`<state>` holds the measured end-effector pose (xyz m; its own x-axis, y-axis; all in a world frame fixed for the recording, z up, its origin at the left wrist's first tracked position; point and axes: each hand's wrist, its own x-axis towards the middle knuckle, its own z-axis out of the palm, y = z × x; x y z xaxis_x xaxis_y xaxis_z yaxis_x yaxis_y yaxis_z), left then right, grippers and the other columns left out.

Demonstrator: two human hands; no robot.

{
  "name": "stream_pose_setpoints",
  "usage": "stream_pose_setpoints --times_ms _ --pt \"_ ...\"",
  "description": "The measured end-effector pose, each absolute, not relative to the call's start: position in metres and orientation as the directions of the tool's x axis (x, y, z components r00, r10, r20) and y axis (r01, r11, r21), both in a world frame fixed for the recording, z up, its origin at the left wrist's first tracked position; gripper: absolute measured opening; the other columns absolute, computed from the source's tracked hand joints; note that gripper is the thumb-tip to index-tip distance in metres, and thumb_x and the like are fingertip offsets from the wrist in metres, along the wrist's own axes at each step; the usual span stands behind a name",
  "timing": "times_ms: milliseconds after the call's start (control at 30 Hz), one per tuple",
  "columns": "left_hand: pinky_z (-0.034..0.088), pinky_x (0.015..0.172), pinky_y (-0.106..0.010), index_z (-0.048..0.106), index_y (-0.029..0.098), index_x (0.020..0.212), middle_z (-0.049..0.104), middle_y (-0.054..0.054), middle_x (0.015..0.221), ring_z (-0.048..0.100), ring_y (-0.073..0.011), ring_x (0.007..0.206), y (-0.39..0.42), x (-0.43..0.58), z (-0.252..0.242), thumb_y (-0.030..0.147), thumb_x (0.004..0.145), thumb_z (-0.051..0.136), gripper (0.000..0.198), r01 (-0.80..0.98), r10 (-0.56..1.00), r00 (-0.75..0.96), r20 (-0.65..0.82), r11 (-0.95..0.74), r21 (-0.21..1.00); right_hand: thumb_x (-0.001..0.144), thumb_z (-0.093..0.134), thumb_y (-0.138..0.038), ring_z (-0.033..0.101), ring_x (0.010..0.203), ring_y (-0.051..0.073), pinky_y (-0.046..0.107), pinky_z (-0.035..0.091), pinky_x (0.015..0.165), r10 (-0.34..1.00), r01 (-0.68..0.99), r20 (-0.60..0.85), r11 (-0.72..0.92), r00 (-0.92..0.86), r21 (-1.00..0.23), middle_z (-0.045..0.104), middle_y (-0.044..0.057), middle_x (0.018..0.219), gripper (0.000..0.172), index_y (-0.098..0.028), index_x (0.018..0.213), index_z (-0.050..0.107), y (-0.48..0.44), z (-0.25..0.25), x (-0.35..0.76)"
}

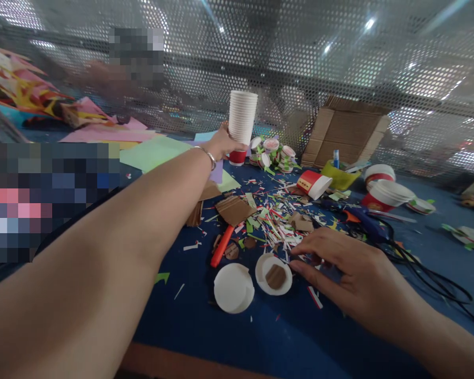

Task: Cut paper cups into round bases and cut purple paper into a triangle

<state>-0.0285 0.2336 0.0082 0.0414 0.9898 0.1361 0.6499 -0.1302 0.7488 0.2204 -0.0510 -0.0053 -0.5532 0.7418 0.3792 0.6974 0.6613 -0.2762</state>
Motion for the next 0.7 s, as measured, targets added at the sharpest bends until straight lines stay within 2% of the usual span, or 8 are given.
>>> stream_pose_setpoints --times_ms 67,167,300,400,533,700 --pt "0.060 0.085 -0.035 0.053 0.024 0.137 0.069 -0.007 0.129 0.069 -0.0221 0.108 0.236 -0.037 0.012 0.028 0.087 0.077 0.056 0.724 0.992 0.083 0.098 -0.127 0.678 0.100 0.058 -0.030 0.072 0.101 0.025 0.038 0.057 0.087 0.738 0.696 0.382 0.665 -0.556 -0.271 0.075 0.009 0.095 0.017 -0.019 0.100 0.071 -0.051 -0.005 0.221" --pt "0.059 0.090 -0.044 0.061 0.017 0.129 0.065 -0.011 0.127 0.067 -0.0244 0.108 0.243 -0.055 0.017 0.034 0.096 0.066 0.038 0.854 0.995 0.071 0.074 -0.099 0.511 0.100 0.058 -0.030 0.072 0.096 0.024 0.037 0.057 0.083 0.740 0.692 0.375 0.665 -0.559 -0.280 0.074 0.009 0.094 0.017 -0.019 0.099 0.071 -0.052 -0.005 0.221" --pt "0.057 0.094 -0.047 0.060 0.017 0.131 0.063 -0.011 0.131 0.065 -0.0256 0.113 0.256 -0.070 0.014 0.036 0.096 0.065 0.039 0.954 0.991 0.077 0.110 -0.105 0.279 0.100 0.059 -0.031 0.071 0.085 0.021 0.034 0.057 0.075 0.754 0.684 0.346 0.655 -0.559 -0.321 0.073 0.007 0.092 0.017 -0.019 0.099 0.071 -0.051 -0.008 0.219" --pt "0.057 0.093 -0.047 0.060 0.017 0.131 0.063 -0.011 0.131 0.065 -0.0255 0.112 0.267 -0.067 0.009 0.036 0.097 0.065 0.039 0.979 0.988 0.119 0.099 -0.133 0.157 0.101 0.059 -0.032 0.071 0.086 0.021 0.034 0.057 0.075 0.759 0.683 0.342 0.650 -0.555 -0.334 0.074 0.007 0.094 0.017 -0.020 0.099 0.071 -0.049 -0.009 0.220" --pt "0.057 0.093 -0.047 0.060 0.017 0.131 0.063 -0.012 0.131 0.065 -0.0257 0.112 0.279 -0.057 0.002 0.036 0.097 0.064 0.039 0.990 0.989 0.126 0.079 -0.131 0.055 0.100 0.059 -0.030 0.072 0.090 0.021 0.034 0.058 0.077 0.761 0.691 0.347 0.646 -0.548 -0.324 0.074 0.008 0.096 0.016 -0.021 0.100 0.071 -0.049 -0.009 0.221" --pt "0.057 0.094 -0.049 0.059 0.017 0.132 0.062 -0.012 0.133 0.064 -0.0259 0.114 0.281 -0.054 -0.003 0.037 0.097 0.063 0.040 0.998 0.992 0.067 0.109 -0.067 -0.001 0.100 0.060 -0.030 0.071 0.088 0.021 0.034 0.058 0.076 0.780 0.701 0.312 0.625 -0.543 -0.343 0.073 0.007 0.097 0.014 -0.022 0.102 0.071 -0.051 -0.009 0.221"
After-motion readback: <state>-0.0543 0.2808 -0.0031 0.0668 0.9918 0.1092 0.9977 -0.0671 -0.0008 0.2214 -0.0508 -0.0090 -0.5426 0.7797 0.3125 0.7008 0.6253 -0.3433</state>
